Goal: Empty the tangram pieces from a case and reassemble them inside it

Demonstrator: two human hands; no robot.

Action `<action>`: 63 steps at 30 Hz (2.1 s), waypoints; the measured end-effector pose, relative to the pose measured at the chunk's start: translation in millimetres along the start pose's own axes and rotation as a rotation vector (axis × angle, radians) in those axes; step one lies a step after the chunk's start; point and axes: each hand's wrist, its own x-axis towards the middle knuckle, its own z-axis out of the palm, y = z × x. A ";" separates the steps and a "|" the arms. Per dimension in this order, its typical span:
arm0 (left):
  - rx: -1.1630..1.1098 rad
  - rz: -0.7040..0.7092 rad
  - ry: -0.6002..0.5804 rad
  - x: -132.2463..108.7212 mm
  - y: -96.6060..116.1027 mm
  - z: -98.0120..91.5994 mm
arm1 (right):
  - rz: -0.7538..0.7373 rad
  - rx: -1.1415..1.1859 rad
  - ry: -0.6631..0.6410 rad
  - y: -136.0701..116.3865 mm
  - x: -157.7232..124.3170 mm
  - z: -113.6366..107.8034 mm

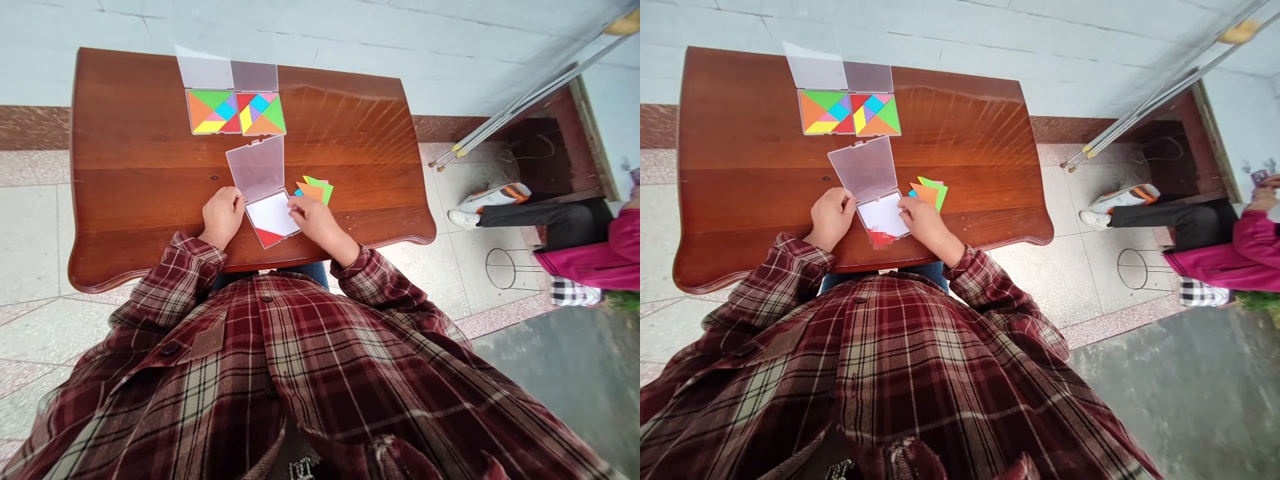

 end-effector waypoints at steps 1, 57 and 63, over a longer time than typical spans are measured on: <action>-0.001 -0.003 -0.006 0.0 0.5 -0.9 | 0.062 -0.034 0.047 7.5 0.9 -7.9; 0.036 0.006 0.015 -2.0 -0.1 -3.9 | 0.339 0.608 0.086 17.7 2.0 1.7; 0.036 0.019 0.022 -2.0 -0.6 -4.3 | 0.353 0.628 0.098 14.3 1.1 -1.0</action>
